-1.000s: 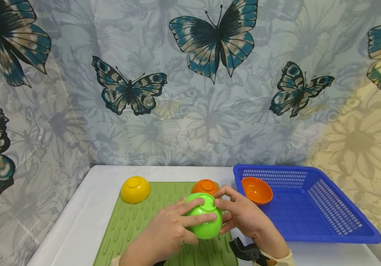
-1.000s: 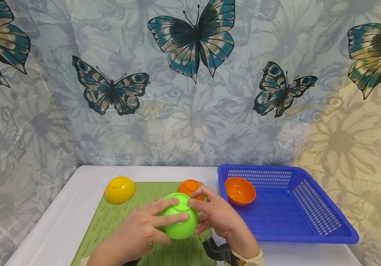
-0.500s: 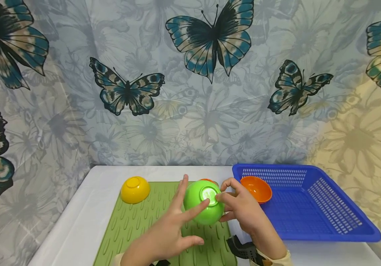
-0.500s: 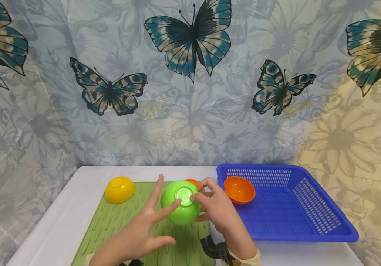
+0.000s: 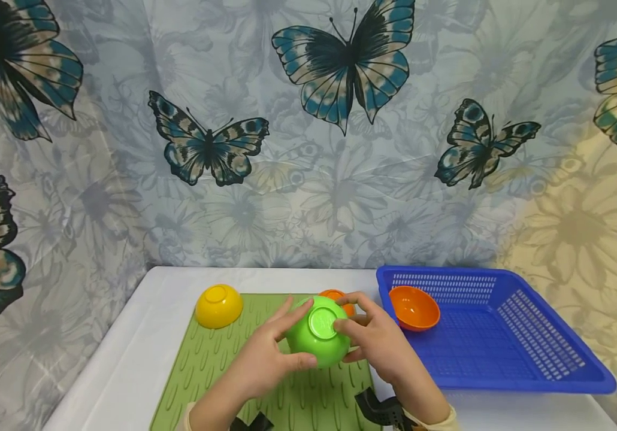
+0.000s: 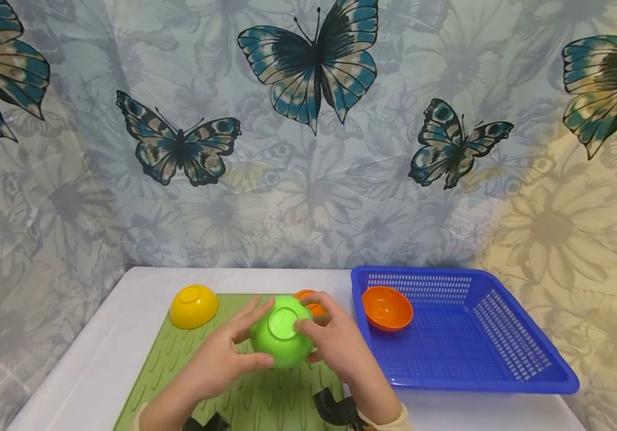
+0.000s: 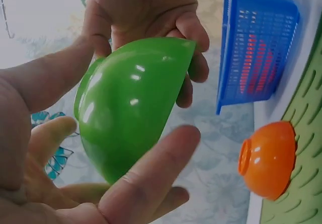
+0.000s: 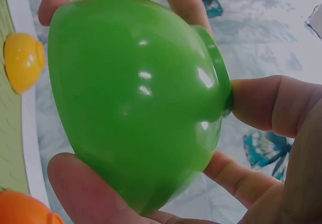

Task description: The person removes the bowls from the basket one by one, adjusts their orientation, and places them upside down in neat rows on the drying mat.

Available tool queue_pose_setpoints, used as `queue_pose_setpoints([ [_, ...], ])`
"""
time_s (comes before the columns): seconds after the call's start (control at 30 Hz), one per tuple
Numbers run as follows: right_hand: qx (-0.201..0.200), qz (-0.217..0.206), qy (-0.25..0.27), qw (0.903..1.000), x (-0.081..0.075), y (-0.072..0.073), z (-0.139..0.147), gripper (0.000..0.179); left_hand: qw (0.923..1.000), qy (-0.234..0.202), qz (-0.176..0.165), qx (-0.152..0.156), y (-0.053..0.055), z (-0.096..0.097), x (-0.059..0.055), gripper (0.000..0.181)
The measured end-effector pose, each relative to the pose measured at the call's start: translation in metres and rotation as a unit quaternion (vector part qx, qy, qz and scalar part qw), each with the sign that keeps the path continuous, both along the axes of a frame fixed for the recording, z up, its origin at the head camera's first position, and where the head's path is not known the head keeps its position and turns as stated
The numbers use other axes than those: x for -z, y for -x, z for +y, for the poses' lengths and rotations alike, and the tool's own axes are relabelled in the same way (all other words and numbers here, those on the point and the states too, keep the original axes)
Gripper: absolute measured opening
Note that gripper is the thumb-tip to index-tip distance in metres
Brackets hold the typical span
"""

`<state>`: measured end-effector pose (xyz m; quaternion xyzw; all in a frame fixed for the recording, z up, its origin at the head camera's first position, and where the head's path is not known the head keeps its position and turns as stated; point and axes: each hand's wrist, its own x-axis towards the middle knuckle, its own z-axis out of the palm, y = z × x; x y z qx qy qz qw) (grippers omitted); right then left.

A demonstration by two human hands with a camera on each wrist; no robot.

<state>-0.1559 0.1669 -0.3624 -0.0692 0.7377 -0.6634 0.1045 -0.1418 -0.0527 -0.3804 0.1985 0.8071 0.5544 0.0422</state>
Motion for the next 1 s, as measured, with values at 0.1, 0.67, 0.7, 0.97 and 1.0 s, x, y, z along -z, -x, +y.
queue_pose_setpoints([
  [0.1,-0.006,0.004,-0.008,0.9999,0.003,-0.001,-0.003,0.042,0.9999,-0.006,-0.014,-0.002,0.002,0.0,0.001,0.071],
  [0.67,-0.069,0.035,-0.03,0.9965,0.03,0.003,-0.038,0.071,0.9938,0.07,-0.036,-0.078,0.005,-0.033,0.009,0.065],
  [0.7,-0.073,0.028,-0.022,0.9967,0.034,0.003,-0.044,0.071,0.994,0.063,-0.048,-0.075,0.003,-0.04,0.011,0.065],
  [0.97,-0.087,-0.054,0.033,0.9942,0.062,-0.001,-0.097,0.066,0.9869,-0.006,-0.153,-0.049,-0.007,-0.093,0.031,0.068],
  [1.0,-0.088,-0.059,0.037,0.9937,0.065,-0.002,-0.103,0.065,0.9858,-0.007,-0.16,-0.051,-0.008,-0.1,0.033,0.068],
])
